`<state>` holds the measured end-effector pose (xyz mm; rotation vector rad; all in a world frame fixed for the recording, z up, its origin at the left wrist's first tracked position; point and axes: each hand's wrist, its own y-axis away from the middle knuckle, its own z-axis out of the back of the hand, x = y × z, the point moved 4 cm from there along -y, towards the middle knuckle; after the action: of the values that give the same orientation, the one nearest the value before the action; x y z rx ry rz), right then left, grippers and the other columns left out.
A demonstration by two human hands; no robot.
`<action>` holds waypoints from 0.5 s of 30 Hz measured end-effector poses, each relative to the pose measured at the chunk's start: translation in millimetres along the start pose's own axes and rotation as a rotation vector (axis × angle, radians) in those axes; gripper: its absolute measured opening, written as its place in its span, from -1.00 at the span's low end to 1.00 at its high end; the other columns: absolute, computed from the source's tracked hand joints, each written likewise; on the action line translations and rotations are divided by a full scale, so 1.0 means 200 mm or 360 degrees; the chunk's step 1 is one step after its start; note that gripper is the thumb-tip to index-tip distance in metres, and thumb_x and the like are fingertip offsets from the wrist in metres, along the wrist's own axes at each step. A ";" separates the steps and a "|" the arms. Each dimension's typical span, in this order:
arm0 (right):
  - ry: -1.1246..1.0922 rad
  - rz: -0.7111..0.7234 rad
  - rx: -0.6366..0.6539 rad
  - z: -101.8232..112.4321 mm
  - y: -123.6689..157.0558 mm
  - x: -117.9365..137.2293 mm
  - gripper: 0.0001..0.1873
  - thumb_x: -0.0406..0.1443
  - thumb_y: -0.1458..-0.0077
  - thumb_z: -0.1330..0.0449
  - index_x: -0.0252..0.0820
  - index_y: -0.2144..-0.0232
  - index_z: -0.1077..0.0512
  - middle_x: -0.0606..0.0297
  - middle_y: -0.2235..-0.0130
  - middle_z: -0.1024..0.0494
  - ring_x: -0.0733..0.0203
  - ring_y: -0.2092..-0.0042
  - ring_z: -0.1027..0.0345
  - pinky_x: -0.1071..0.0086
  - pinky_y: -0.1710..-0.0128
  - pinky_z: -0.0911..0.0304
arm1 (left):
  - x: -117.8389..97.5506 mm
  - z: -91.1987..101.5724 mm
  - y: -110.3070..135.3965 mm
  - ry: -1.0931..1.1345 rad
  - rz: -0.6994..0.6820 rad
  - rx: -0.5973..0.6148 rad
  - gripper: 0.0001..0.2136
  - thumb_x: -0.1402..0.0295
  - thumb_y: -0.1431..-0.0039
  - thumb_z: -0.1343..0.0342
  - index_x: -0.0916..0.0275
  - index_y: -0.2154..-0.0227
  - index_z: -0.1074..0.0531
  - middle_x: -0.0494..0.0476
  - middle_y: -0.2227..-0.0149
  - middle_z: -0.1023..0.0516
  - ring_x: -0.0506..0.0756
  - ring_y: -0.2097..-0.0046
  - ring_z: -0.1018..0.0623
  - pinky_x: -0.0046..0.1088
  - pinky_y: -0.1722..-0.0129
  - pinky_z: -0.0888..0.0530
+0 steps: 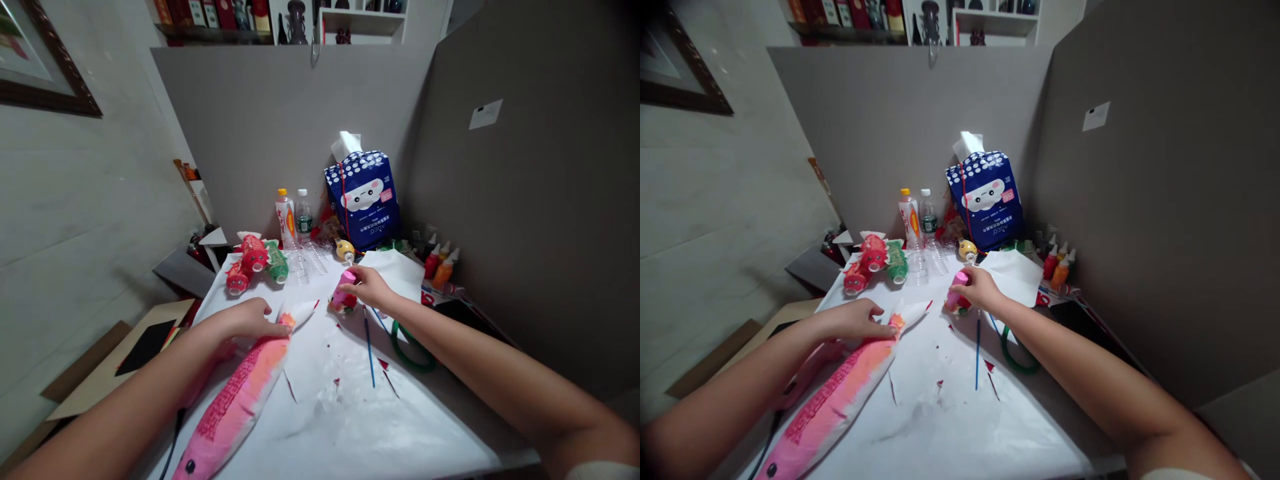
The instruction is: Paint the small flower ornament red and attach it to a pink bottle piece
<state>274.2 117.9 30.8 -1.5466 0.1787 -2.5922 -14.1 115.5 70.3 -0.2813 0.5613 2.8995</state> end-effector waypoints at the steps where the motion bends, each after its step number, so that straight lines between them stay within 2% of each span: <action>1: 0.0073 0.0029 -0.0007 0.00 0.00 0.01 -0.69 -0.22 -0.25 -0.21 -0.24 0.01 -0.42 0.18 0.01 -0.51 0.11 0.07 -0.47 0.13 0.09 -0.43 | 0.00 0.01 0.00 -0.0001 -0.0002 0.0043 -0.68 0.16 -0.26 -0.17 0.28 0.05 -0.43 0.17 0.07 -0.52 0.14 0.11 -0.56 -0.19 0.09 -0.54; 4: 0.0251 0.0118 -0.0008 -0.01 0.00 0.05 -0.69 -0.21 -0.26 -0.21 -0.24 0.00 -0.42 0.18 0.00 -0.51 0.11 0.06 -0.47 0.12 0.09 -0.43 | -0.01 0.03 0.00 0.0020 -0.0014 0.0119 -0.65 0.13 -0.25 -0.17 0.28 0.06 -0.43 0.17 0.06 -0.52 0.16 0.07 -0.55 -0.13 0.03 -0.50; 8: 0.0412 0.0198 0.0020 -0.02 0.01 0.08 -0.69 -0.21 -0.26 -0.20 -0.24 0.00 -0.42 0.18 0.00 -0.51 0.12 0.07 -0.47 0.13 0.10 -0.43 | -0.02 0.07 0.01 0.0106 -0.0048 0.0142 -0.62 0.07 -0.26 -0.13 0.29 0.06 -0.44 0.14 0.15 -0.56 0.12 0.17 -0.58 -0.17 0.08 -0.52; 12: 0.0530 0.0224 0.0043 -0.03 0.01 0.10 -0.69 -0.21 -0.26 -0.20 -0.24 0.01 -0.42 0.19 0.02 -0.52 0.13 0.09 -0.48 0.15 0.12 -0.44 | -0.04 0.11 0.01 0.0182 -0.0118 0.0089 -0.63 0.08 -0.27 -0.12 0.30 0.08 -0.45 0.11 0.19 -0.58 0.11 0.22 -0.59 -0.21 0.11 -0.54; 15: 0.0592 0.0253 0.0043 -0.03 0.01 0.10 -0.69 -0.21 -0.26 -0.20 -0.25 0.01 -0.42 0.19 0.02 -0.52 0.13 0.09 -0.48 0.15 0.12 -0.45 | -0.07 0.15 0.00 0.0202 -0.0193 -0.0005 -0.67 0.16 -0.26 -0.16 0.29 0.06 -0.44 0.14 0.10 -0.55 0.14 0.13 -0.58 -0.18 0.06 -0.53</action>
<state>259.5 113.4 44.9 -0.9831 0.2850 -2.7120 -5.3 125.1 101.1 -0.4849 0.5392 2.7797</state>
